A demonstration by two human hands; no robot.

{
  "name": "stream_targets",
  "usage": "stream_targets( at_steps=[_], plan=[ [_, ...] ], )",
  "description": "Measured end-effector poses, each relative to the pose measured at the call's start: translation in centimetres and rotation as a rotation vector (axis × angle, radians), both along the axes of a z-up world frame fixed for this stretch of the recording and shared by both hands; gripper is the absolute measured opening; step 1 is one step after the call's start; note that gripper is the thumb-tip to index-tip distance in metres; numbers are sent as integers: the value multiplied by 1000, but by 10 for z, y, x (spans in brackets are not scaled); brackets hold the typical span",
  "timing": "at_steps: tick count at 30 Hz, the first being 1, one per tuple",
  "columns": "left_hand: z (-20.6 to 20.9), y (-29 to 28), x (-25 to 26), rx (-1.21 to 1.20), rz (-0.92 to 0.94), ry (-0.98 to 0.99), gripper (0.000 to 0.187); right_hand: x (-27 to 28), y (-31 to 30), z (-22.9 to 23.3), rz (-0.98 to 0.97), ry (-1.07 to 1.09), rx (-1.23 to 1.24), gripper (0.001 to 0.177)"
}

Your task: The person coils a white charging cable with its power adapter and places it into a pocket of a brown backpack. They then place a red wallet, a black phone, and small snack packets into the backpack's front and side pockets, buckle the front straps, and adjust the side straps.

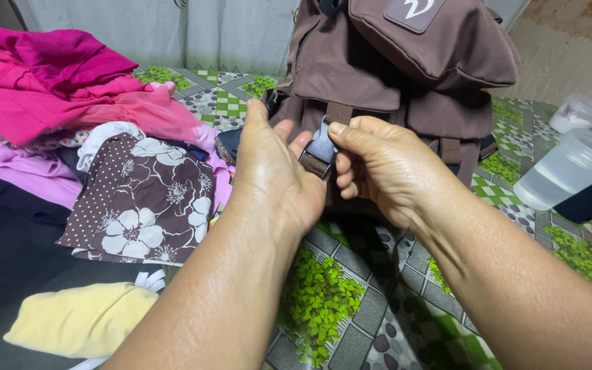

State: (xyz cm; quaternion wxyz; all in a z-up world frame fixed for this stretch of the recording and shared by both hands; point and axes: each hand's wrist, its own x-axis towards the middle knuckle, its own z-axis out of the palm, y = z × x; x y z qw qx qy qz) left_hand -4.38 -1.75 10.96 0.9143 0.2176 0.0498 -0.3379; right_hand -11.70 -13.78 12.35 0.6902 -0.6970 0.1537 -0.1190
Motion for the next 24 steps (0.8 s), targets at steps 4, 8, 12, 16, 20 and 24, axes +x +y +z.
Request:
stream_targets(
  at_steps=[4, 8, 12, 16, 20, 24],
  plan=[
    [-2, -3, 0, 40, 8, 7, 93, -5, 4, -3, -35, -4, -15, 18],
    [-11, -3, 1, 53, -3, -75, 82, -4, 4, -5, -49, 18, -93, 22],
    [-19, 3, 7, 233, -291, -362, 49, -5, -3, -3, 1, 44, -203, 30],
    [-17, 4, 24, 589, -318, -728, 33, -8, -5, -4, -22, 146, -333, 30],
    [-18, -8, 31, 606, -201, -849, 23, -8, -4, -5, 7, 142, -431, 27],
    [-26, -17, 27, 469, -211, -746, 20, -14, -8, 0, 33, 166, -540, 26]
  ],
)
